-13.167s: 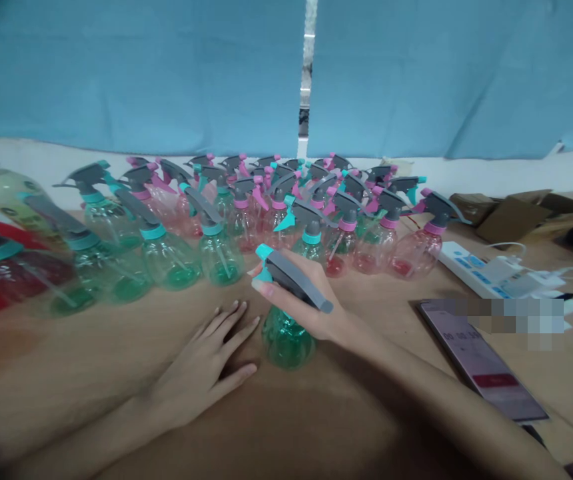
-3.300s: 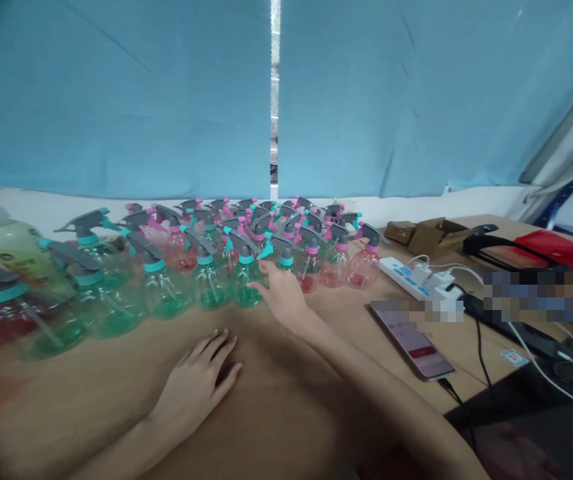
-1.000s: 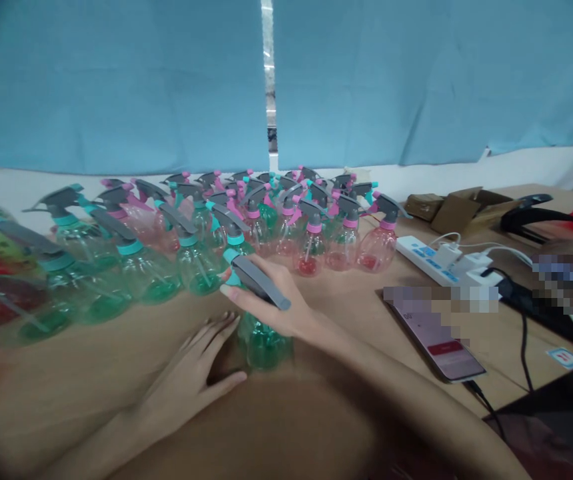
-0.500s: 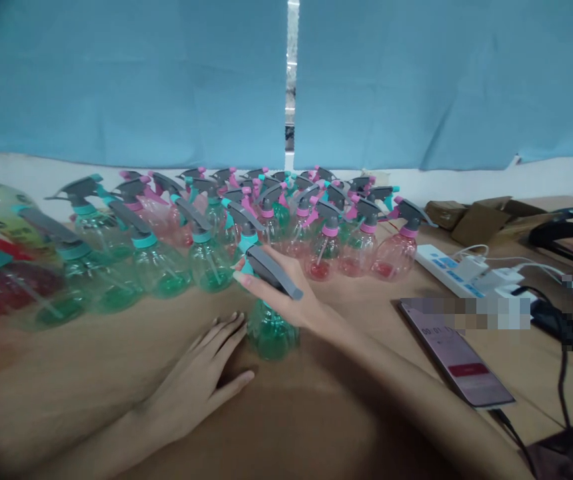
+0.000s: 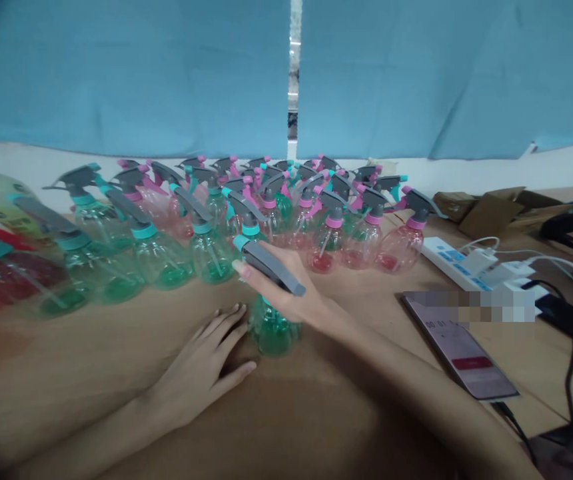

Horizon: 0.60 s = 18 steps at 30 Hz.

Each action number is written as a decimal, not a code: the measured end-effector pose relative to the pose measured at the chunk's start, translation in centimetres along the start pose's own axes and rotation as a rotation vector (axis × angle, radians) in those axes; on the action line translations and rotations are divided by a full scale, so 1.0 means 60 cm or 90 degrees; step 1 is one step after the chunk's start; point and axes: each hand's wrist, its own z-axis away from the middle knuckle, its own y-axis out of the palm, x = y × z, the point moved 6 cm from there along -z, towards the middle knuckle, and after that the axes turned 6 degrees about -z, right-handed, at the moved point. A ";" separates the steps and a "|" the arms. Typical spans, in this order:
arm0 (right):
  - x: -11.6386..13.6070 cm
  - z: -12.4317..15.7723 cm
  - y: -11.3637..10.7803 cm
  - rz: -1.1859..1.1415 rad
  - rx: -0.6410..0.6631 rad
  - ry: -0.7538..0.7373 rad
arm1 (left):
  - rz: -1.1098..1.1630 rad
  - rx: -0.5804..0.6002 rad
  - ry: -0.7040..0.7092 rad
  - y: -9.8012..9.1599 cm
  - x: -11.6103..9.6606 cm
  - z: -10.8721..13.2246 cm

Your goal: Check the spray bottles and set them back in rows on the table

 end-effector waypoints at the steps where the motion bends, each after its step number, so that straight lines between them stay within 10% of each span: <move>1: 0.003 0.000 0.002 -0.002 0.007 -0.001 | -0.003 -0.002 0.001 0.000 0.000 -0.001; 18: 0.009 0.007 0.009 -0.027 0.033 0.007 | -0.007 -0.027 -0.055 0.004 0.007 0.004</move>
